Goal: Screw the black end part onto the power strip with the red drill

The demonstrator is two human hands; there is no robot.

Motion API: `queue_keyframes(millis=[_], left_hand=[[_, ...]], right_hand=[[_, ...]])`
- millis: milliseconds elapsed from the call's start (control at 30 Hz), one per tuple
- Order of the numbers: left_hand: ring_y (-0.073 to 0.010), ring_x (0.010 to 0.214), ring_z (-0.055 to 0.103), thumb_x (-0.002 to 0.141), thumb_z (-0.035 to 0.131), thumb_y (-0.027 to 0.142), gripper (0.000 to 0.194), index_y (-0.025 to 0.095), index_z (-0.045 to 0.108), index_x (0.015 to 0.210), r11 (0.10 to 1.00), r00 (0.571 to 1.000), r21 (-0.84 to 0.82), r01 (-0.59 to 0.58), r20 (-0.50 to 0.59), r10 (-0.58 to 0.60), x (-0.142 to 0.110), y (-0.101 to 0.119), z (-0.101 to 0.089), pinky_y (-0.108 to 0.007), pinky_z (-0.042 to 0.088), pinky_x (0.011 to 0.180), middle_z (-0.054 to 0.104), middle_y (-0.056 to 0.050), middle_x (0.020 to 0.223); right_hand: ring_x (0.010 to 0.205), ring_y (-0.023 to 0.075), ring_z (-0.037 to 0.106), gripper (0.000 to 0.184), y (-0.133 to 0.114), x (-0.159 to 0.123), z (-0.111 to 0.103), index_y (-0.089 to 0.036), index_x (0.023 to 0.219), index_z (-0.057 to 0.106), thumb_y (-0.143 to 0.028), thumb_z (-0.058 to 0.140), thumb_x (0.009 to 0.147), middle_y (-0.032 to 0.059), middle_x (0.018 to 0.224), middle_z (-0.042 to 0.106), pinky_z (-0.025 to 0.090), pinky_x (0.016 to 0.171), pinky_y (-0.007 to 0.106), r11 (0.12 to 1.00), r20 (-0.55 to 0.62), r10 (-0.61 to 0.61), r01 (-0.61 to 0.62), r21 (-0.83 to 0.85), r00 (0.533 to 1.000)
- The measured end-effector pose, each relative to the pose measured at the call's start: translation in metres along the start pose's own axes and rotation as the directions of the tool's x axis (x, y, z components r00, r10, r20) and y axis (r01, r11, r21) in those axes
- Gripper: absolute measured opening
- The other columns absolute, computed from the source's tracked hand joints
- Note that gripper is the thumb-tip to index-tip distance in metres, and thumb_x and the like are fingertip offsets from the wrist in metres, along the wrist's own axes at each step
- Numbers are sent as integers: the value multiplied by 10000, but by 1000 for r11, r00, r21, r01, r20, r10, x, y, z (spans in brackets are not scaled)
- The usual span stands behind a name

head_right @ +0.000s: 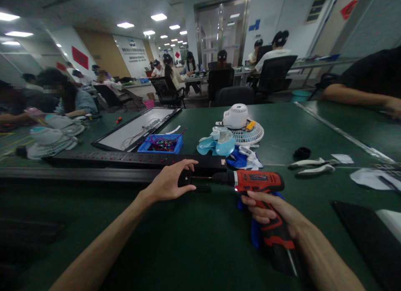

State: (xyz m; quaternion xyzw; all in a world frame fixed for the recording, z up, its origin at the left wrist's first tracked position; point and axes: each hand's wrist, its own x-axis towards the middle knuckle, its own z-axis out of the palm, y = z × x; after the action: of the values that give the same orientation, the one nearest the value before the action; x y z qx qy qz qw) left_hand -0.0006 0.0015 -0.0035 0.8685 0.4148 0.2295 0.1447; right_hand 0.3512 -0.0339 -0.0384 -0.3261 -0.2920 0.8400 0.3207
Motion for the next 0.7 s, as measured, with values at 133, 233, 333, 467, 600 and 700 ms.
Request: queue_keyframes(millis=[133, 233, 333, 467, 600, 700], left_hand=[[-270, 1127, 667, 862, 817, 372, 731, 292, 426, 1474, 1000, 1000, 3, -3, -1, 3, 0, 0, 0, -468, 560, 976, 659, -61, 1262], [-267, 1126, 667, 864, 813, 380, 729, 294, 426, 1475, 1000, 1000, 2, -2, 1, 2, 0, 0, 0, -465, 560, 978, 657, -58, 1265], [-265, 1118, 670, 869, 809, 382, 727, 297, 421, 1478, 1000, 1000, 3, -3, 3, 3, 1, 0, -1, -463, 557, 989, 659, -53, 1261], [-258, 1109, 672, 860, 818, 382, 735, 303, 423, 1474, 1000, 1000, 10, 1, 5, -1, 1, 1, -2, -453, 558, 989, 657, -44, 1256], [-262, 1085, 687, 847, 823, 415, 761, 294, 423, 1482, 1000, 1000, 15, 15, -10, -15, 1, 0, -1, -457, 569, 969, 661, -56, 1256], [-271, 1080, 703, 831, 832, 445, 783, 275, 428, 1481, 999, 1000, 29, 24, 1, -24, 1, -1, 1, -467, 571, 966, 683, -64, 1252]], right_hand=[[402, 3, 49, 332, 1, -1, 0, -135, 704, 651, -352, 827, 884, -132, 472, 305, 389, 388, 103, 1000, -1, 9, -9, -2, 1000], [403, 5, 60, 337, 1, 0, 0, -140, 706, 643, -364, 828, 877, -130, 476, 297, 384, 389, 105, 1000, -9, 9, -10, -22, 1000], [401, 8, 65, 338, 1, 0, 1, -144, 703, 642, -371, 822, 877, -133, 472, 281, 384, 397, 107, 1000, -11, 8, -9, -30, 1000], [420, 16, 61, 332, 0, -2, 3, -126, 727, 675, -380, 794, 905, -129, 487, 290, 380, 406, 105, 999, -12, 1, -1, -43, 1000], [402, 25, 108, 398, -1, -2, 3, -81, 851, 759, -473, 752, 925, -114, 450, 320, 389, 406, 116, 998, -13, 7, -8, -59, 1000], [388, 36, 154, 526, -1, -1, 3, -22, 965, 786, -543, 720, 926, -102, 434, 330, 399, 405, 131, 997, -35, 10, -13, -77, 999]])
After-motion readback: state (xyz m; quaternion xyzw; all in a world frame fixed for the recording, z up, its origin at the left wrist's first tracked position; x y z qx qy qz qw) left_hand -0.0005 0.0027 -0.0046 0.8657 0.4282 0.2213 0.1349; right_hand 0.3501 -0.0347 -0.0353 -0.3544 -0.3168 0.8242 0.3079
